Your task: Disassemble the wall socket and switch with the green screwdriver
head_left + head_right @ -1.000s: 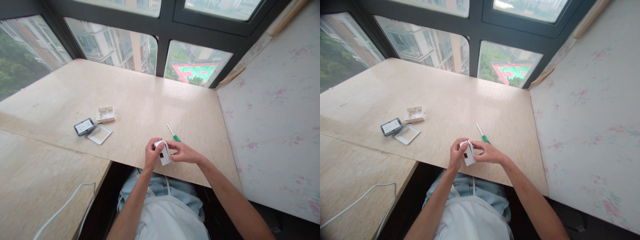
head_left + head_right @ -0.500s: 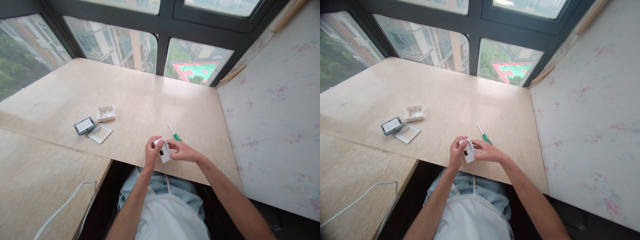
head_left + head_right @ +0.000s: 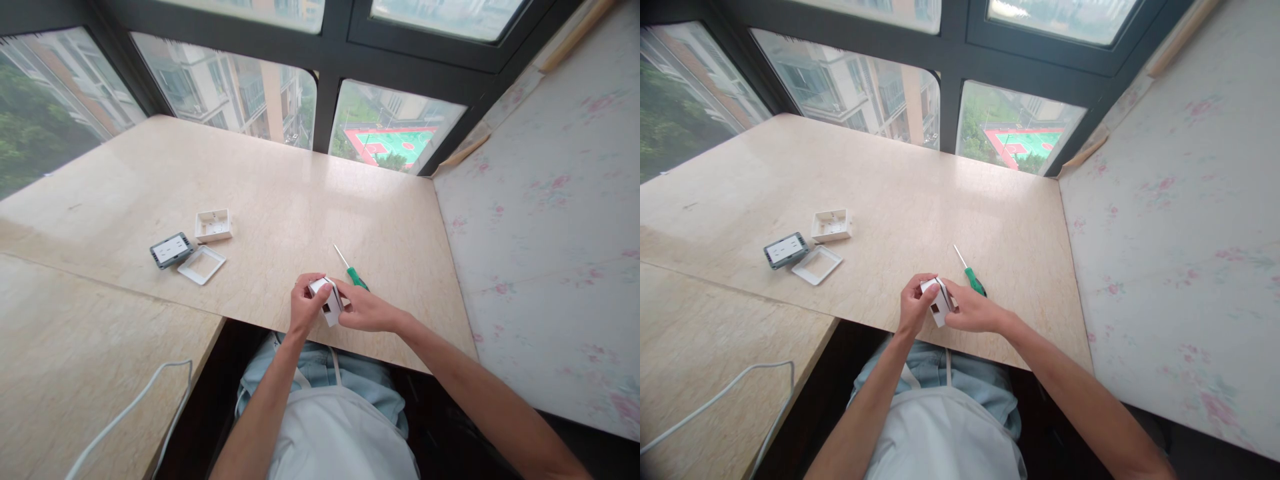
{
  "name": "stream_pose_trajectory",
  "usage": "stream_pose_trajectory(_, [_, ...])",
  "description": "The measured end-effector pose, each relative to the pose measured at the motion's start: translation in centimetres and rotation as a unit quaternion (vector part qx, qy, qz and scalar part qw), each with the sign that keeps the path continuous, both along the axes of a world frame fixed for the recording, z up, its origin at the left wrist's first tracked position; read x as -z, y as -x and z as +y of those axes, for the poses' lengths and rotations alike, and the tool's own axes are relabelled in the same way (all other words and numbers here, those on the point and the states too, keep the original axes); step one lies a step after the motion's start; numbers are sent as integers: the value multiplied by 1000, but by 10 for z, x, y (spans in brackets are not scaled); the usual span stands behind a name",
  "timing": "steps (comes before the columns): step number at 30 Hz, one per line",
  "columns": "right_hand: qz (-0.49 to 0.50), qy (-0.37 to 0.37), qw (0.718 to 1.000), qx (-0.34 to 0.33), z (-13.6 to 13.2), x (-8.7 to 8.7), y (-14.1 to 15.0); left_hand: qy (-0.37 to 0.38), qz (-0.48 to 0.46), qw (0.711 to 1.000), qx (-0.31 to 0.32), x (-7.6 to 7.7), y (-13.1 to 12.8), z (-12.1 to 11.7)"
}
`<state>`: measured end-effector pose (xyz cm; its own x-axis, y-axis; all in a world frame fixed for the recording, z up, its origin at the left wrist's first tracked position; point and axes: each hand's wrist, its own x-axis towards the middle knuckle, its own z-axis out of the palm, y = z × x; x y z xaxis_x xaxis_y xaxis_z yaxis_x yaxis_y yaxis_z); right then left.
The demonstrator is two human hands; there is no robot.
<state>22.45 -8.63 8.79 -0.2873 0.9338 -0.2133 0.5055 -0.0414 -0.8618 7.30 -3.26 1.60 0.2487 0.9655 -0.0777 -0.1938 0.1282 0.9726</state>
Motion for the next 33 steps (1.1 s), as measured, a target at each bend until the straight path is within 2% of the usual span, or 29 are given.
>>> stream_pose_trajectory(7, [-48,-32,998,38,-7,6,10,-40,10,999,-17,4,0,-1])
stream_pose_trajectory(18, [-46,-61,995,60,-11,7,18,-64,7,997,-31,7,-1,-1])
stream_pose_trajectory(25, [-59,-54,995,53,-12,8,16,-51,-5,998,-32,8,-2,1])
stream_pose_trajectory(33, [-40,-68,997,16,-9,7,12,-3,-26,999,-22,5,-2,4])
